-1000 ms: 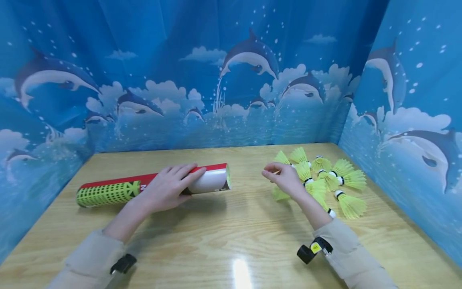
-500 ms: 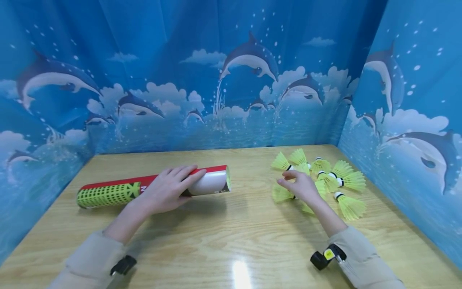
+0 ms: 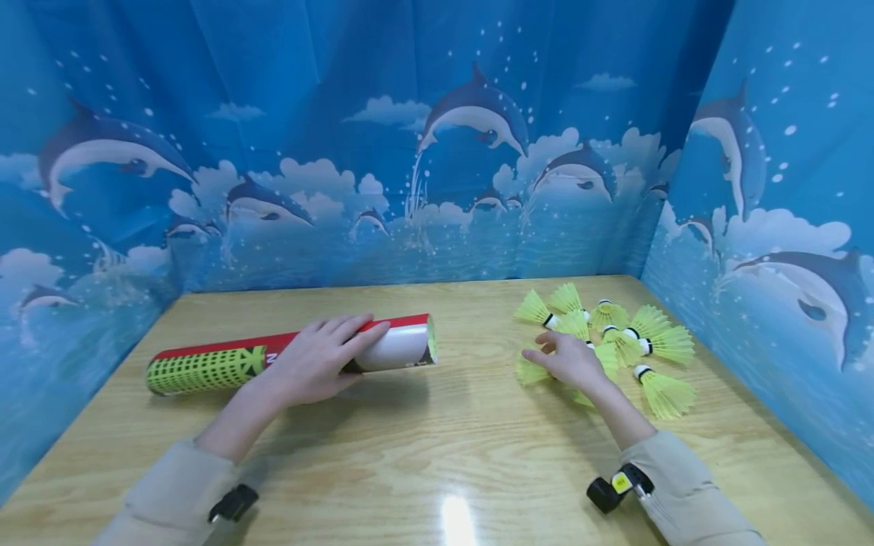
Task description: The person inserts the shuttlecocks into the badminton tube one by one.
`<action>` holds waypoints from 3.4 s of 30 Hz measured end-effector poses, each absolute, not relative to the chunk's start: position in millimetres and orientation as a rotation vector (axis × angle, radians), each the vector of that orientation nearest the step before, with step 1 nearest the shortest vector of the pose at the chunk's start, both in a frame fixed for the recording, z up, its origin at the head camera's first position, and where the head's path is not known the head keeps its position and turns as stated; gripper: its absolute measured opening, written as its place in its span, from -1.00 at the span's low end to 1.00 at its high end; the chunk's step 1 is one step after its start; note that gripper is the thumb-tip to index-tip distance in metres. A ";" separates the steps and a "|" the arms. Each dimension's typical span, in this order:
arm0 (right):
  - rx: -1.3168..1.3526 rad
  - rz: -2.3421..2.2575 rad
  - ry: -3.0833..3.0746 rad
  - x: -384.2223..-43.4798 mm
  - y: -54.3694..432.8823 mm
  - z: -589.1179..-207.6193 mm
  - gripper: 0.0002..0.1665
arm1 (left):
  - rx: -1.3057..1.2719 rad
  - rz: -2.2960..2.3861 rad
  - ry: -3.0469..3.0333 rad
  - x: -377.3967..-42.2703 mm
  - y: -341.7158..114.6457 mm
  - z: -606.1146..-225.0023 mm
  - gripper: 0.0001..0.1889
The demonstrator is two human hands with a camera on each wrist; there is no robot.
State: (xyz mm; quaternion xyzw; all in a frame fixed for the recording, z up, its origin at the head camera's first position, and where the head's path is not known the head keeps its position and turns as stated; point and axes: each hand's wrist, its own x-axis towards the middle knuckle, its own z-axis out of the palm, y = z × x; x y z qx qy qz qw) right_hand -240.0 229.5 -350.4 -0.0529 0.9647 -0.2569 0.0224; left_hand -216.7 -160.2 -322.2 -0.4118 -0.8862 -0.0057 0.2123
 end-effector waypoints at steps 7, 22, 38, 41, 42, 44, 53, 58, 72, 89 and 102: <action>-0.153 -0.808 2.950 -238.3 228.9 -347.8 -0.39 | -1.153 -0.016 -2.446 -217.1 -161.1 -322.6 -0.06; -0.185 -1.176 2.730 -237.4 230.9 -349.7 -0.51 | -1.154 -0.017 -2.451 -216.5 -160.4 -322.9 -0.05; -0.199 -1.354 2.706 -232.6 227.6 -344.6 -0.55 | -1.157 -0.013 -2.454 -216.1 -159.4 -322.2 -0.06; -0.155 -1.360 2.749 -232.6 225.9 -342.8 -0.59 | -1.155 -0.010 -2.455 -216.2 -159.4 -322.3 -0.06; -0.148 -1.362 2.764 -232.5 225.5 -342.2 -0.60 | -1.154 -0.009 -2.455 -216.2 -159.4 -322.3 -0.06; -0.133 -1.365 2.789 -232.7 225.1 -341.5 -0.63 | -1.154 -0.009 -2.456 -216.1 -159.3 -322.2 -0.07; -0.180 -1.309 2.877 -231.7 228.2 -339.8 -0.68 | -1.145 -0.018 -2.465 -215.2 -157.4 -321.5 -0.07; -0.155 -1.251 2.941 -231.9 229.9 -336.2 -0.69 | -1.145 -0.016 -2.463 -215.2 -157.4 -321.2 -0.07; -0.166 -1.408 2.918 -233.7 227.5 -341.4 -0.78 | -1.142 -0.026 -2.474 -214.9 -157.9 -321.5 -0.08; -0.190 -1.742 2.675 -237.3 204.6 -336.2 -0.70 | -1.150 -0.020 -2.478 -216.3 -157.9 -322.1 -0.08; -0.266 -2.012 2.393 -238.3 170.1 -330.5 -0.68 | -1.144 0.003 -2.464 -215.9 -157.5 -324.1 -0.08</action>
